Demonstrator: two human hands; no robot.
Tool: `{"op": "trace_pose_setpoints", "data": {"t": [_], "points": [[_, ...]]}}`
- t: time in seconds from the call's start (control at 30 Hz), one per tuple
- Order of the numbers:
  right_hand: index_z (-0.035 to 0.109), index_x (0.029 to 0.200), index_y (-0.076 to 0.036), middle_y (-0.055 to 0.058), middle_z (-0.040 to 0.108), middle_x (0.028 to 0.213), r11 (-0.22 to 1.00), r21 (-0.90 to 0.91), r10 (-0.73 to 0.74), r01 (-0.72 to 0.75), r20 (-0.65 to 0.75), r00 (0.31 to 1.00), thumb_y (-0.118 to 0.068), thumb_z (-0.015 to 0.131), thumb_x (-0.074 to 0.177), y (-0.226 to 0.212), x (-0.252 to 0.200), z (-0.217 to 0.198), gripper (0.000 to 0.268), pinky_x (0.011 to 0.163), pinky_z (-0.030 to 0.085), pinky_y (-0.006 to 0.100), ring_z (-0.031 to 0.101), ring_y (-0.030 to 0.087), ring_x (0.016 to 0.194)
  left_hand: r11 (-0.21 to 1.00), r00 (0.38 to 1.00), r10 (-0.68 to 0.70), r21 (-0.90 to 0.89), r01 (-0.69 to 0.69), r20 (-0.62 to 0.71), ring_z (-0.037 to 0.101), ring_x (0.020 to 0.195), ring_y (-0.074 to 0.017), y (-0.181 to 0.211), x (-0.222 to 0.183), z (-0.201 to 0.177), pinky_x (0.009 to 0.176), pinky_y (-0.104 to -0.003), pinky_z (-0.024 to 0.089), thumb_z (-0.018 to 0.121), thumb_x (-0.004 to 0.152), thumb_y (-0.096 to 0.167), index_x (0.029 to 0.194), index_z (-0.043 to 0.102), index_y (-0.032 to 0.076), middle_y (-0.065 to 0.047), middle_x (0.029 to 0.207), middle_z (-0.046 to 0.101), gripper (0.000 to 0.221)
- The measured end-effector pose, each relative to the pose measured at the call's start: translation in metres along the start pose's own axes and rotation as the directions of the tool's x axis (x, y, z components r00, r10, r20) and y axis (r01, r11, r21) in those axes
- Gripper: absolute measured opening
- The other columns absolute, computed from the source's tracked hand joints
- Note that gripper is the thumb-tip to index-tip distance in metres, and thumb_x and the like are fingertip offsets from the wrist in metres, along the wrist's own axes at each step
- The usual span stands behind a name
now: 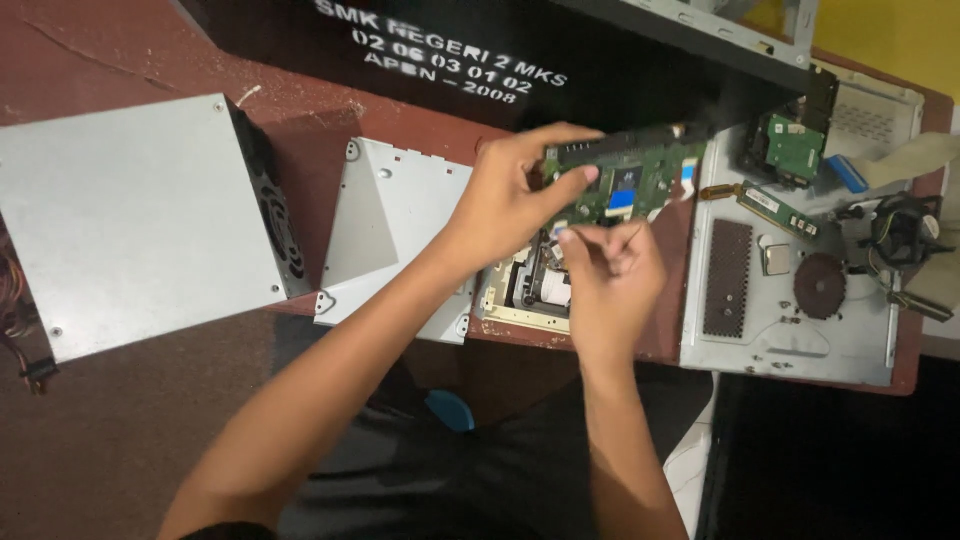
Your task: Reassembling an internal optical drive by connecting the PCB, ribbon cables, and screwing the metal casing back together.
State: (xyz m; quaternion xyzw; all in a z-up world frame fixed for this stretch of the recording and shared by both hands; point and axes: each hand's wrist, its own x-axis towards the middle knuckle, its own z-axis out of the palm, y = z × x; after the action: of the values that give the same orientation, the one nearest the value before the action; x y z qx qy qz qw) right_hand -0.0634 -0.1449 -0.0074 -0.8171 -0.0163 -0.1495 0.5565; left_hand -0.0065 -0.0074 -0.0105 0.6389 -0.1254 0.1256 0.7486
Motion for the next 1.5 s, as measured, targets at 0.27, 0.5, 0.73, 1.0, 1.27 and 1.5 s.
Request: {"op": "trace_pose_setpoints", "data": {"t": [0.27,0.5,0.73,1.0,1.27,1.5], "points": [[0.075,0.099,-0.01,0.008,0.073,0.088,0.829,-0.524,-0.144,0.195,0.137,0.98,-0.005,0.088,0.079,-0.009,-0.038,-0.027,0.024,0.067,0.055,0.038,0.07,0.027,0.075,0.996,0.989,0.071,0.041,-0.077,0.133,0.075,0.106,-0.0349,0.032,-0.033,-0.008,0.095,-0.048,0.059,0.072,0.089,0.0,0.116,0.076,0.011,-0.013,0.106,0.078,0.029],[0.079,0.087,-0.009,0.007,0.075,0.082,0.942,-0.319,0.026,-0.108,-0.25,0.968,-0.002,0.087,0.077,0.05,-0.065,-0.022,0.015,0.076,0.056,0.033,0.072,0.02,0.076,0.949,0.938,0.245,0.136,-0.283,0.245,0.07,0.117,-0.0351,0.033,-0.073,-0.011,0.112,-0.057,0.049,0.069,0.088,-0.005,0.109,0.078,0.011,-0.014,0.117,0.077,0.028],[0.064,0.111,0.008,0.015,0.065,0.103,0.65,0.669,0.547,-0.36,-0.084,0.833,0.023,0.052,0.081,-0.019,-0.053,-0.02,0.035,0.1,0.062,0.045,0.07,0.026,0.098,0.834,0.898,0.256,0.387,-0.393,0.358,0.06,0.132,-0.028,0.023,-0.074,-0.012,0.123,-0.06,0.032,0.077,0.083,0.001,0.108,0.079,0.027,-0.002,0.133,0.071,0.036],[0.061,0.115,0.0,0.01,0.065,0.104,0.059,0.921,0.746,-0.386,0.216,0.63,-0.017,0.06,0.087,-0.019,-0.053,-0.034,0.033,0.1,0.054,0.037,0.064,0.024,0.104,0.771,0.78,0.228,0.382,-0.51,0.582,0.055,0.135,-0.0358,0.024,-0.068,-0.031,0.122,-0.064,0.029,0.073,0.084,0.008,0.114,0.074,0.021,-0.013,0.135,0.067,0.033],[0.056,0.133,-0.003,0.013,0.066,0.119,0.34,0.824,0.663,-0.453,0.131,0.737,-0.003,0.058,0.095,-0.023,-0.054,-0.028,0.039,0.111,0.051,0.048,0.063,0.028,0.118,0.646,0.799,0.009,0.607,-0.464,0.601,0.056,0.13,-0.0342,0.024,-0.059,-0.026,0.112,-0.057,0.039,0.079,0.082,0.052,0.108,0.063,0.022,-0.014,0.137,0.061,0.043],[0.048,0.147,0.0,0.023,0.053,0.152,0.696,0.439,0.592,-0.569,0.098,0.8,0.001,0.06,0.088,-0.038,-0.063,-0.07,0.06,0.119,0.045,0.051,0.055,0.032,0.138,0.469,0.699,0.093,0.588,-0.659,0.709,0.059,0.12,-0.034,0.02,-0.051,-0.031,0.099,-0.055,0.039,0.056,0.095,0.06,0.135,0.061,0.016,-0.018,0.131,0.064,0.06]]}}
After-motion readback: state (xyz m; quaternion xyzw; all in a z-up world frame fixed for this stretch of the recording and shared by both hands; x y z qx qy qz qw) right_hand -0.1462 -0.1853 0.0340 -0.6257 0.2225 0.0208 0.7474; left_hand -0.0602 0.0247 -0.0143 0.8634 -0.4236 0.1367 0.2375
